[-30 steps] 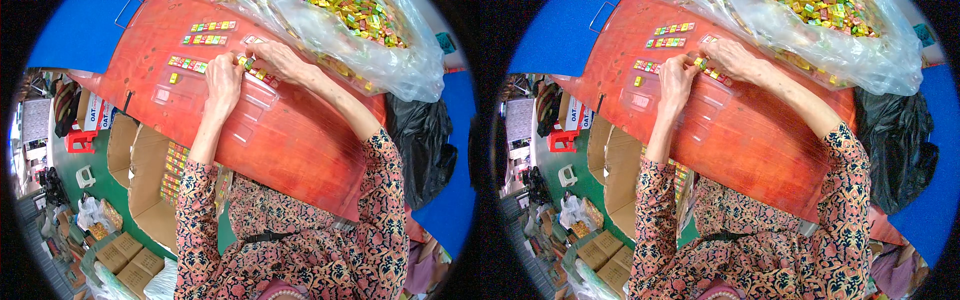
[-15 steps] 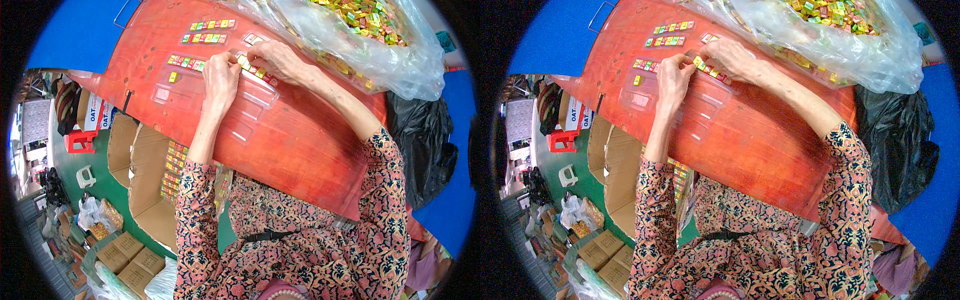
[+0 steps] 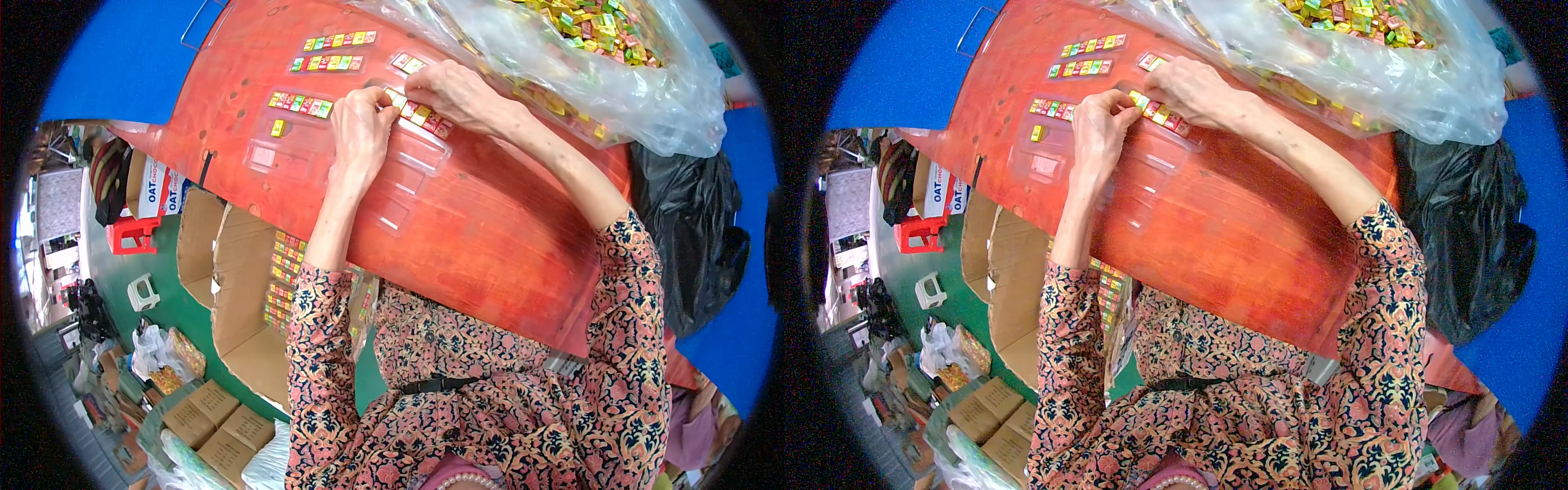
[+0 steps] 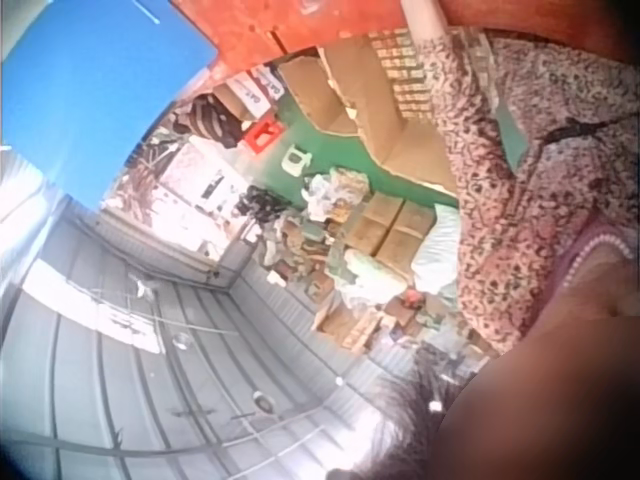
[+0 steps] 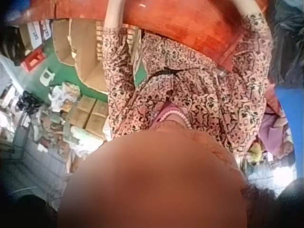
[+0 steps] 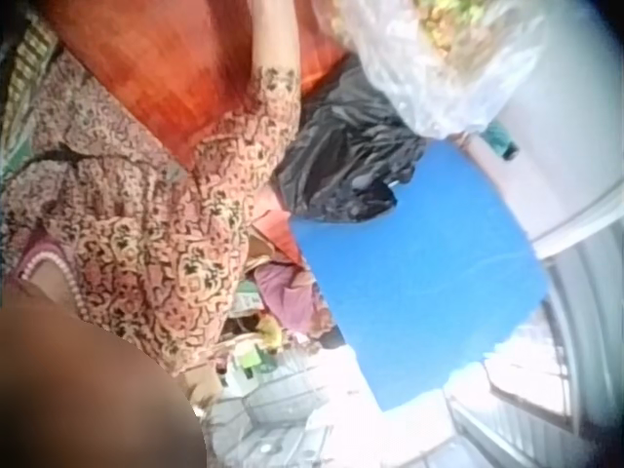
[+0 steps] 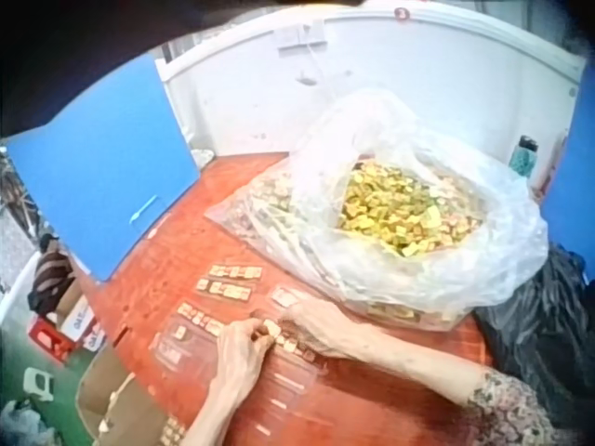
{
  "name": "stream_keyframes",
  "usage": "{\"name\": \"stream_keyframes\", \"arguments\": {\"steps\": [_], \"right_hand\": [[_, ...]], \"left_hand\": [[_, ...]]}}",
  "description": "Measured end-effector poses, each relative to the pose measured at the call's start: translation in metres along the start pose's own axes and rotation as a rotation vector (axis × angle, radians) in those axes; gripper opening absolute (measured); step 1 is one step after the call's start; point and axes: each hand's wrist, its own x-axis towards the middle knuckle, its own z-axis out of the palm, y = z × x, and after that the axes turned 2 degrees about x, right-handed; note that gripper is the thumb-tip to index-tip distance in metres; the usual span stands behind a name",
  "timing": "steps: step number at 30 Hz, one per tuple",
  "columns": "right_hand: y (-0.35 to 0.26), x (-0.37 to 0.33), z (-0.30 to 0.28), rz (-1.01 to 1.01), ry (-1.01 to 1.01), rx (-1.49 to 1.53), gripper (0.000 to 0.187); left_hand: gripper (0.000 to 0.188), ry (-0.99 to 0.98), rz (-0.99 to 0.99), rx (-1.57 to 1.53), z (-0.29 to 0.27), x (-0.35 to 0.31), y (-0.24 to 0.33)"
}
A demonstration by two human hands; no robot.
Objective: Placing small colorful components into specific slots in plastic trays for packaging.
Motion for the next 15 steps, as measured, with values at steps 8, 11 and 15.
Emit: {"name": "stream_keyframes", "arguments": {"steps": [8,11,15], "right_hand": [[0.004,-0.038,-0.046,0.539,-0.115,0.885,0.024],[-0.003,-0.051,-0.052,0.565,-0.121,1.008,0.030],[0.000,-0.066,-0.054,0.478,-0.227,0.910,0.030]], "left_hand": [[0.025,-0.338,-0.558,-1.080,-0.004,0.012,-0.017],[0.028,-0.289,-0.751,-1.308,-0.013,0.008,-0.019],[0.037,-0.362,-0.733,-1.411,-0.012,0.003,-0.016]]}}
